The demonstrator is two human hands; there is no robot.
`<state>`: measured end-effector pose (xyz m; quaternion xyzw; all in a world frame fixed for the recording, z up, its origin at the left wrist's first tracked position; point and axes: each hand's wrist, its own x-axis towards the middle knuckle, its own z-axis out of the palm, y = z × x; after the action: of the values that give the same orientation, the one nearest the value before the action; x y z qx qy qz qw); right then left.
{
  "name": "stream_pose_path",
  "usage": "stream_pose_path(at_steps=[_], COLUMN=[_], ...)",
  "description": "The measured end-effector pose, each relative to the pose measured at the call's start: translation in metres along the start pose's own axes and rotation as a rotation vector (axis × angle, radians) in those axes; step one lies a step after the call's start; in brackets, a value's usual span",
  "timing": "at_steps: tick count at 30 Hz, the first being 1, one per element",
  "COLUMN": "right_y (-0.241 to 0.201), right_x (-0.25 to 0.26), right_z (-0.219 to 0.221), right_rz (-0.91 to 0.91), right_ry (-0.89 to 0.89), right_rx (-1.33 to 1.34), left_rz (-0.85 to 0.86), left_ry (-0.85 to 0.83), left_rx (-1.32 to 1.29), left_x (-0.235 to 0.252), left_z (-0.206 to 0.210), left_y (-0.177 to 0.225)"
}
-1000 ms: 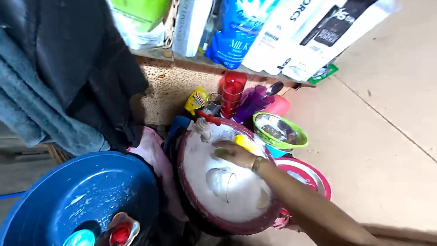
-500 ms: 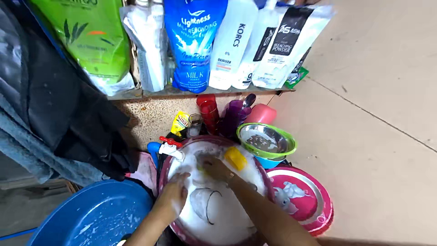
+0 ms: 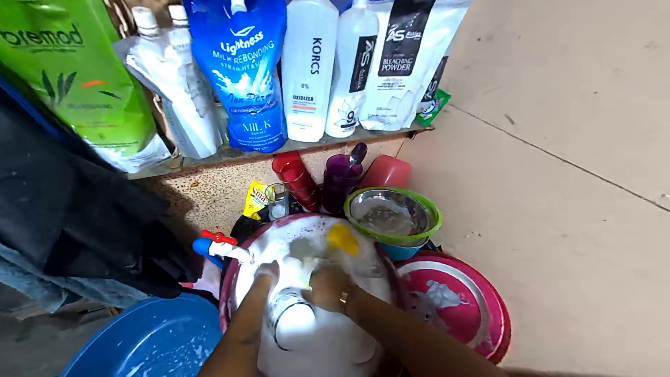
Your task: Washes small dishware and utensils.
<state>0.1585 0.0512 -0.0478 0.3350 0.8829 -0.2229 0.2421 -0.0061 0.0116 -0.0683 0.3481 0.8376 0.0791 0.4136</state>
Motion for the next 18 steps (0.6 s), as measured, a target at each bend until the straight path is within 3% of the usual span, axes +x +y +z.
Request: stream_pose_path(at_steps=[2, 3, 5, 7, 10, 13, 18], right_y=[0.004, 0.008, 0.009, -0.008, -0.002, 0.02, 0.031], right_x=[0.004, 0.007, 0.009, -0.004, 0.023, 0.051, 0.049], right_z=[0.001, 0.006, 0.008, -0.014, -0.008, -0.001, 0.004], right_rz=[-0.078, -0.109, -0.07, 0.081, 0.1, 0.03, -0.188], right_ry=[0.012, 0.036, 0.08, 0.02, -0.062, 0.011, 0.388], right_rx=[-0.013, 0.049, 0.264, 0.412, 0.326, 0.55, 1.521], left_rz=[0.078, 0.088, 0.083, 0.111, 0.126, 0.084, 0.19], left_ry=[-0.108, -0.116, -0.086, -0.066, -0.052, 0.004, 0.075], left_rx=[0.368, 0.41, 0.358, 0.326, 0.268, -0.016, -0.61], left_x=[0.0, 0.001, 0.001, 0.002, 0.004, 0.013, 0.009], left_z=[-0.004, -0.003, -0.001, 0.002, 0.0, -0.002, -0.005], left_y=[0.008, 0.008, 0.006, 0.005, 0.004, -0.001, 0.014])
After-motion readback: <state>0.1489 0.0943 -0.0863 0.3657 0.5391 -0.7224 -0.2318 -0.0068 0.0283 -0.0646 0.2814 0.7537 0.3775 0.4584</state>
